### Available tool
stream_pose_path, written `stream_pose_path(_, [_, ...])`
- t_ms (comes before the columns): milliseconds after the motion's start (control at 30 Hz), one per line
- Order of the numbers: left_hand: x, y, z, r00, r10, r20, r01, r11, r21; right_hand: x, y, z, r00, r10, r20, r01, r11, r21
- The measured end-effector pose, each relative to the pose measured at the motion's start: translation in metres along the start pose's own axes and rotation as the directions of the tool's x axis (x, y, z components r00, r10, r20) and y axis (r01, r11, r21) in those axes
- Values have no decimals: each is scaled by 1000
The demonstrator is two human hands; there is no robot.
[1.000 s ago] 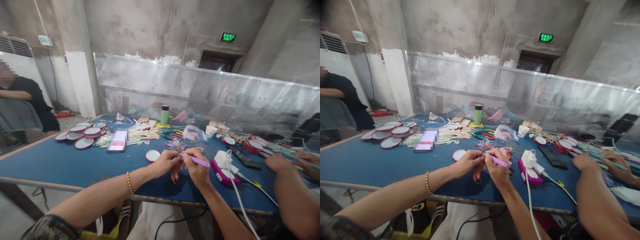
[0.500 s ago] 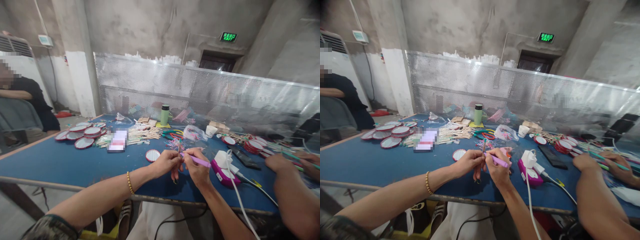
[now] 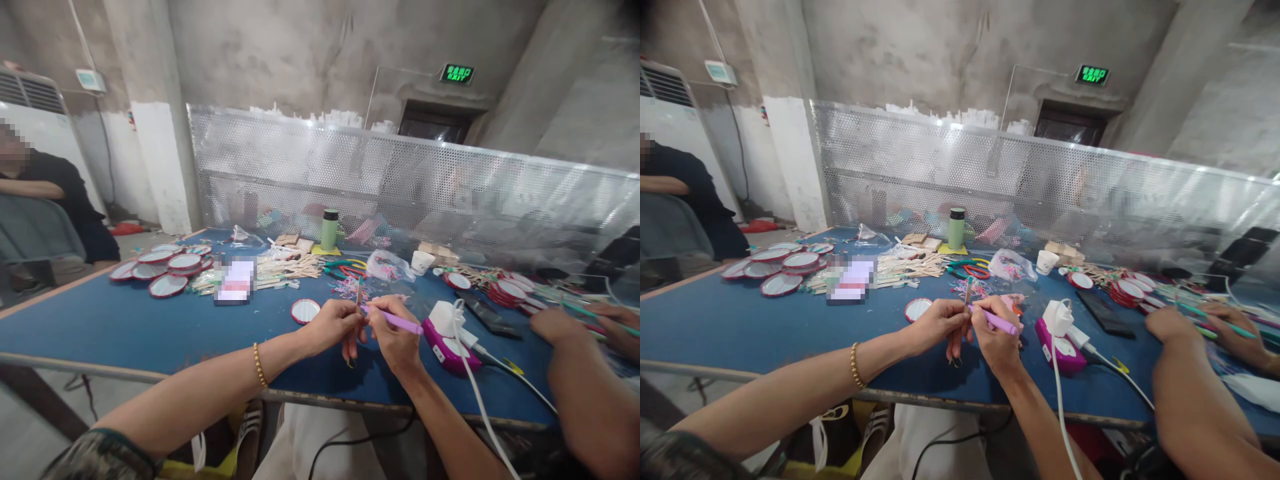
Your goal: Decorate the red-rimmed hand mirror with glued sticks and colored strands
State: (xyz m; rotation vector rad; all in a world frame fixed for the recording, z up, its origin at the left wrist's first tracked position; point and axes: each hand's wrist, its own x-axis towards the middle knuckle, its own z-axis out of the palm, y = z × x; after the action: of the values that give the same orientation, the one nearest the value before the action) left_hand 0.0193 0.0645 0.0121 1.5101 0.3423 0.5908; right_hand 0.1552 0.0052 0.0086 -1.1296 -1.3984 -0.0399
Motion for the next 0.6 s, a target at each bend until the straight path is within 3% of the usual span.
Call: stream_pose_path(600, [0, -1, 0, 1000, -8, -3, 9, 1000, 19, 3, -4, 0, 1000, -20, 15, 21, 1000, -18])
